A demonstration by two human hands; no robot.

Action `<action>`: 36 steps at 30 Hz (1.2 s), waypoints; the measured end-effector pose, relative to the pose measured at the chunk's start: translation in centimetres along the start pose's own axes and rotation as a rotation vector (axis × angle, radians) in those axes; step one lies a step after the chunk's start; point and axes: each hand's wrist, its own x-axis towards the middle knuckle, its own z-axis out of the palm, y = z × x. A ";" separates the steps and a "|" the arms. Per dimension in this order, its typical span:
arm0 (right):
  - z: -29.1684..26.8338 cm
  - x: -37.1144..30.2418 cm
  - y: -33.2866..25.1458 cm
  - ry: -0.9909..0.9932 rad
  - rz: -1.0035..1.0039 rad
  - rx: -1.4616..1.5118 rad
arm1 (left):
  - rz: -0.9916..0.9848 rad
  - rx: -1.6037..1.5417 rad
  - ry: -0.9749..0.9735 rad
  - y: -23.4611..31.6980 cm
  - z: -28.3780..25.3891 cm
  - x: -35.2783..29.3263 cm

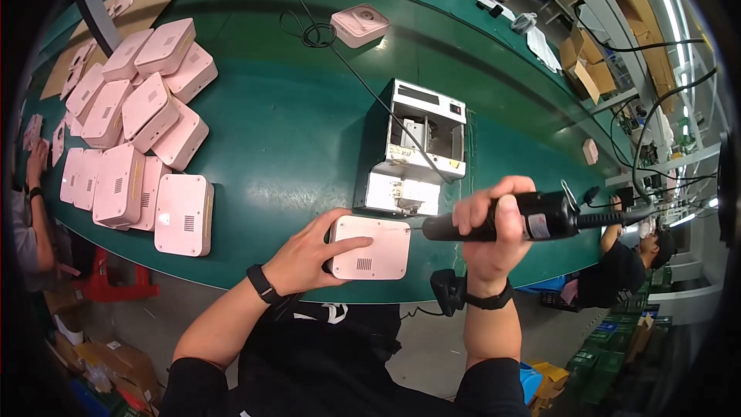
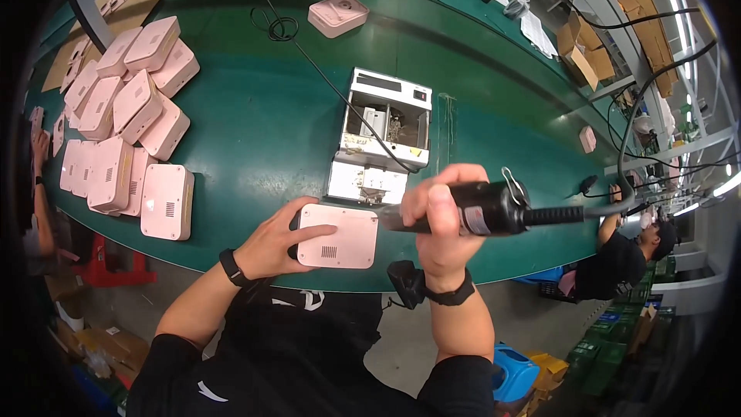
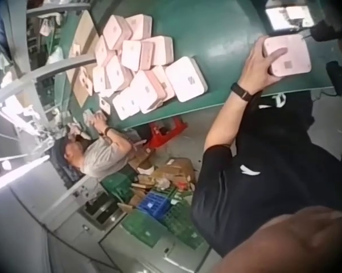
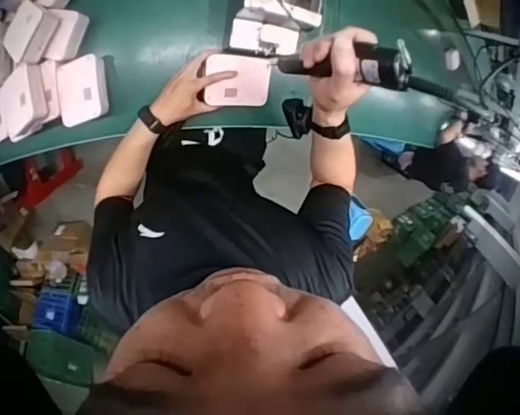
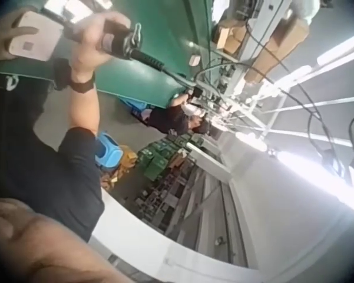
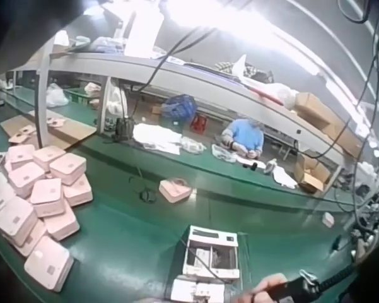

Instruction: The person picks up a pink device from a stack, places it on the table, and uses a power screwdriver to drive screws into the back of the casing before setting it aside and repeating the process.

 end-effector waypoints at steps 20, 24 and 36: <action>-1.2 -1.7 2.5 0.016 -0.028 0.011 | 0.000 0.023 -0.001 0.2 0.3 0.2; -1.0 -1.4 2.3 -0.018 -0.024 -0.060 | -0.001 0.031 0.001 0.2 0.3 0.1; 1.7 1.8 0.4 0.009 -0.083 -0.017 | 0.045 0.040 0.039 0.4 1.6 1.0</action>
